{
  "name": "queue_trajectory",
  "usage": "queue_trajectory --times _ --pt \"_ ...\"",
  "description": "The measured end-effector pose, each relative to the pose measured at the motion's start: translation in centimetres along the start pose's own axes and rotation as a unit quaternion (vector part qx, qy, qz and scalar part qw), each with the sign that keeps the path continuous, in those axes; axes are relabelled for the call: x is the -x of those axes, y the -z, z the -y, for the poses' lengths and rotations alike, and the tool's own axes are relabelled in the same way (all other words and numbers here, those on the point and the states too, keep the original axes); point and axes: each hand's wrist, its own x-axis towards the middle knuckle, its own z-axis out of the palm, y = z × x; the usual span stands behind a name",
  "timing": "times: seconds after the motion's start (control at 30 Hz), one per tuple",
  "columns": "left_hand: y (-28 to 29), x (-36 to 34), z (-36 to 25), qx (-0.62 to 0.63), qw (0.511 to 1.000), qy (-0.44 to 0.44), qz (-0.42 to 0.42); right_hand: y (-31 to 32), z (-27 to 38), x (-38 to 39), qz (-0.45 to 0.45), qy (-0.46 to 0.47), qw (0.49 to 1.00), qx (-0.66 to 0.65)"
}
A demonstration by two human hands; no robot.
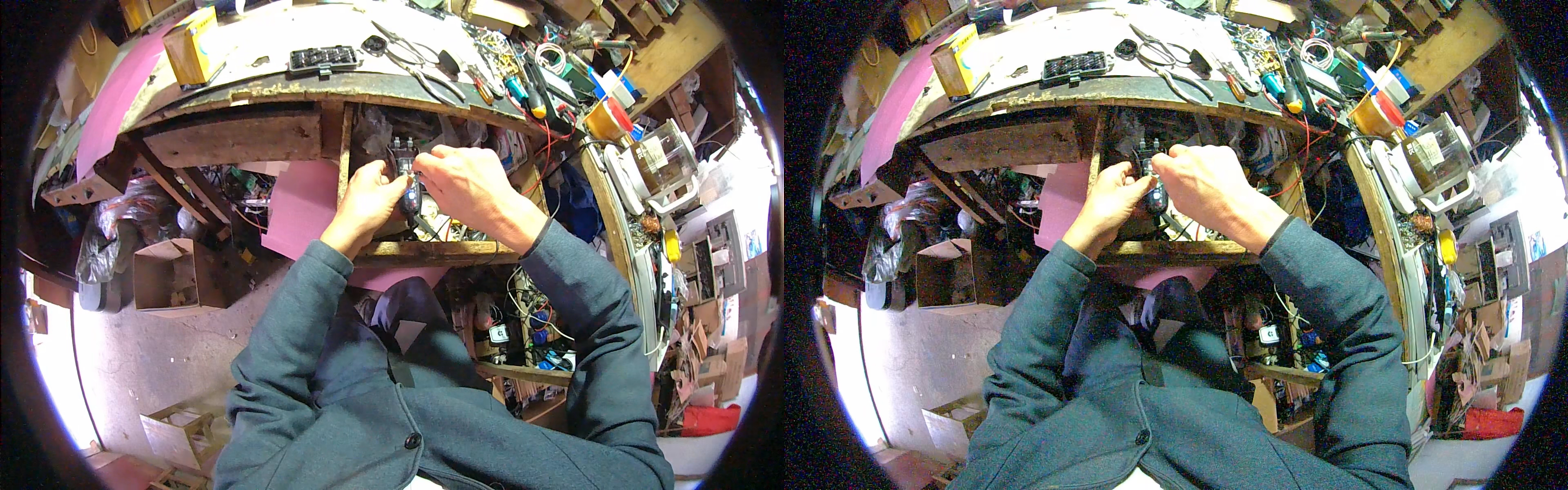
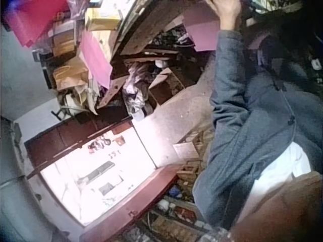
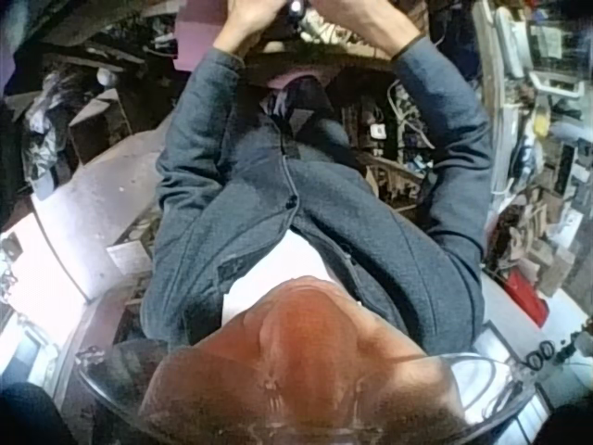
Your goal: The person sits on the floor and works on a small electronic device, using a screwdriver to remove and insert screws. They open a case of screwdriver bits, select a bit, and attach it to the screwdriver before continuing to adjust the device.
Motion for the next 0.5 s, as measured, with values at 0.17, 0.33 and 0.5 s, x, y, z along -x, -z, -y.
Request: queue_trajectory --times 0.17,0.33,0.5 --pt "-0.2 0.6 -1.1 0.005 1.000 0.023 -0.002 -0.5 -0.3 0.1 -0.008 0.003 1.000 -0.003" --pt "-0.3 0.9 -1.6 -0.007 1.000 0.012 -0.008 -0.4 -0.4 0.1 -0.007 0.009 1.000 0.004" --pt "-0.6 0.6 -0.9 -0.007 1.000 0.013 -0.014 -0.2 -0.7 0.1 -0.027 0.034 0.999 0.008"
